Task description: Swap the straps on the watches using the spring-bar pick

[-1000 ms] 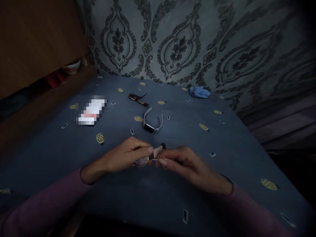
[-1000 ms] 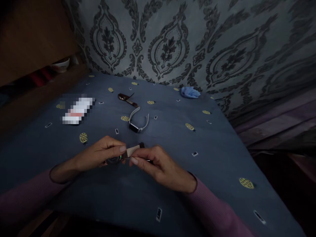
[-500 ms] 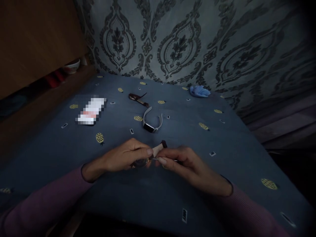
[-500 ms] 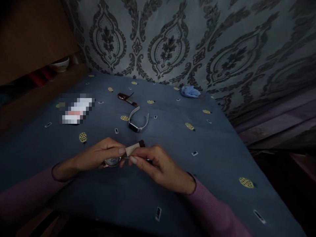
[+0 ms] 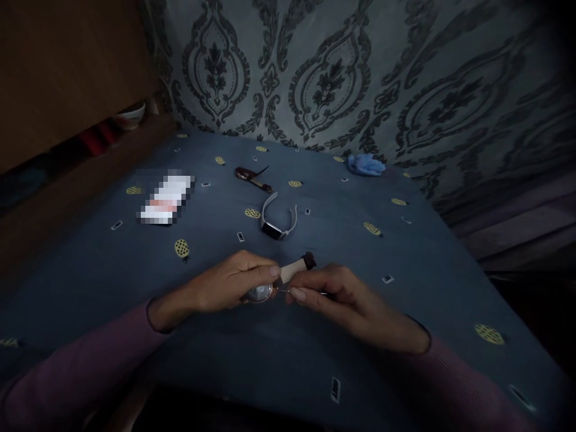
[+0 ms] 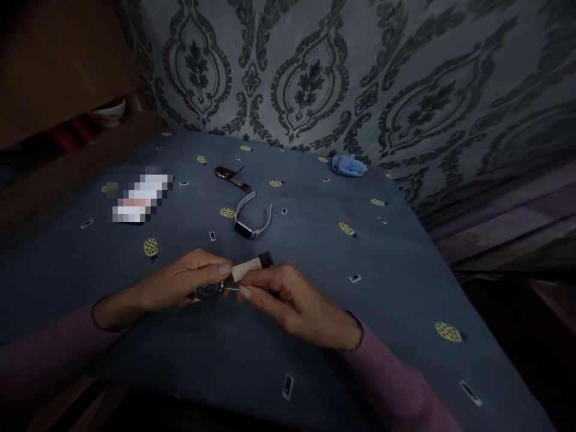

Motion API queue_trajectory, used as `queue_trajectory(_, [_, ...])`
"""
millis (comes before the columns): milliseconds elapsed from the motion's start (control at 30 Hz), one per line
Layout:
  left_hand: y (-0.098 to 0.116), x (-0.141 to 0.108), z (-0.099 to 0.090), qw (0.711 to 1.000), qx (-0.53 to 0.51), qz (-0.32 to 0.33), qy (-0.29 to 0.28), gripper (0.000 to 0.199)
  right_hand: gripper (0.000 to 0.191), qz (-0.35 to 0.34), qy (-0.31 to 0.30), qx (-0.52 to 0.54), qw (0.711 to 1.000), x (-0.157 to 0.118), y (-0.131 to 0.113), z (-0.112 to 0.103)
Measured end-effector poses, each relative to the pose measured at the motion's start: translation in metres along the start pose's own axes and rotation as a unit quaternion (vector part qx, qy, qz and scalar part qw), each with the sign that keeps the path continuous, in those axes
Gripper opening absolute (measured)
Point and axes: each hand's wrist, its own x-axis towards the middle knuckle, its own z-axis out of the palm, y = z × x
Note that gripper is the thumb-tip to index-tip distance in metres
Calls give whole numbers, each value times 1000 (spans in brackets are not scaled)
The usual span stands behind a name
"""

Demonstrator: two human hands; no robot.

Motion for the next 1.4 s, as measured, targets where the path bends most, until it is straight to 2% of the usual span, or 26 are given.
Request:
queue_trajectory(1200, [0,-1,-1,997,71,14,-1,44,35,6,-39,-6,999,5,-1,-7])
queue_trajectory(1400, [1,0,-2,998,55,16,-12,44,33,4,-54,4,999,6,-1,-11])
